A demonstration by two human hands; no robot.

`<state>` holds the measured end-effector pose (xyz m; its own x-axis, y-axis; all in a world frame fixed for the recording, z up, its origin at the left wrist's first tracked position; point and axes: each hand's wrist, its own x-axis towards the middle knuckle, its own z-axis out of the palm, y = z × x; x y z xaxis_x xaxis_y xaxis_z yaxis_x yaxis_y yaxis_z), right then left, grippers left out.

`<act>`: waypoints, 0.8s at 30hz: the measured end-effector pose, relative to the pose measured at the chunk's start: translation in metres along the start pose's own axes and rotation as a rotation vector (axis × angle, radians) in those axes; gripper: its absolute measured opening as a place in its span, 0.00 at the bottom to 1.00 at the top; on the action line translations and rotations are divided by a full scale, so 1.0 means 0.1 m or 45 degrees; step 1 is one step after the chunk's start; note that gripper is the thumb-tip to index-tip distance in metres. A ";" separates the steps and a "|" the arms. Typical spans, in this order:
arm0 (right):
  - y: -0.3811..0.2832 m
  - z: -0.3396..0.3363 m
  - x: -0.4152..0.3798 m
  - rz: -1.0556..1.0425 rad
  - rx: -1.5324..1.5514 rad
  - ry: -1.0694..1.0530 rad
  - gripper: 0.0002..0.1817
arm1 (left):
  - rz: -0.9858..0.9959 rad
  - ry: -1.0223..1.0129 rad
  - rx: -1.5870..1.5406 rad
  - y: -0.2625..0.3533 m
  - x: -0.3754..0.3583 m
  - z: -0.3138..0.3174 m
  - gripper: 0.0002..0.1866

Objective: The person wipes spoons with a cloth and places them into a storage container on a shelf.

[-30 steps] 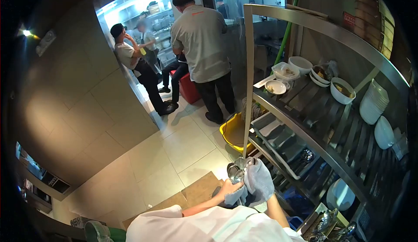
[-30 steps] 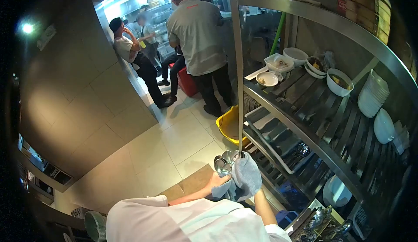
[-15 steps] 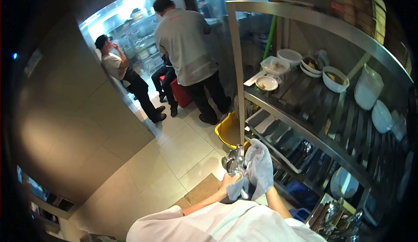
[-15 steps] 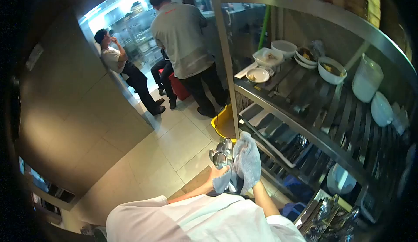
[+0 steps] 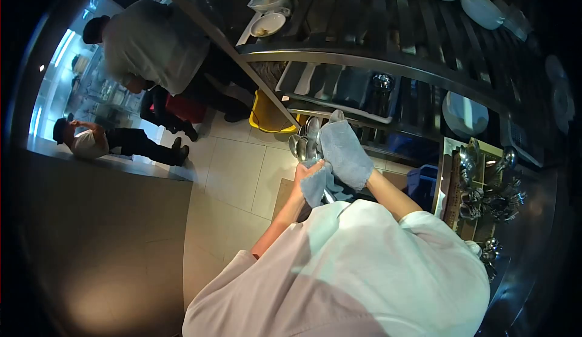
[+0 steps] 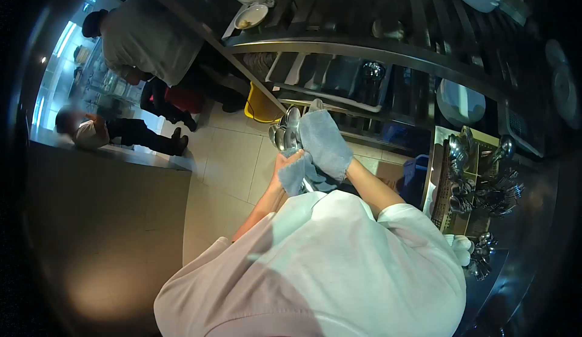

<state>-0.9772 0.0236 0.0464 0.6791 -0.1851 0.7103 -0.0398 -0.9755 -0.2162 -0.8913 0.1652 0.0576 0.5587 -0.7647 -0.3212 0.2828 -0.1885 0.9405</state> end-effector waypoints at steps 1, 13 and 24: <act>0.04 -0.02 0.01 0.012 -0.007 -0.004 0.12 | -0.043 -0.013 0.033 0.02 -0.02 0.02 0.11; -0.02 -0.09 -0.27 0.523 -0.080 -0.182 0.06 | -0.100 -0.100 0.162 -0.42 0.30 0.10 0.11; 2.30 0.77 -0.75 0.854 -0.077 -0.462 0.15 | -0.067 -0.062 0.126 -0.30 0.38 0.00 0.11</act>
<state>-0.9805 -0.1780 -0.1082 0.6933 -0.6995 0.1733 -0.5611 -0.6749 -0.4794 -0.8787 0.1413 0.0167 0.5058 -0.7808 -0.3668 0.2313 -0.2869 0.9296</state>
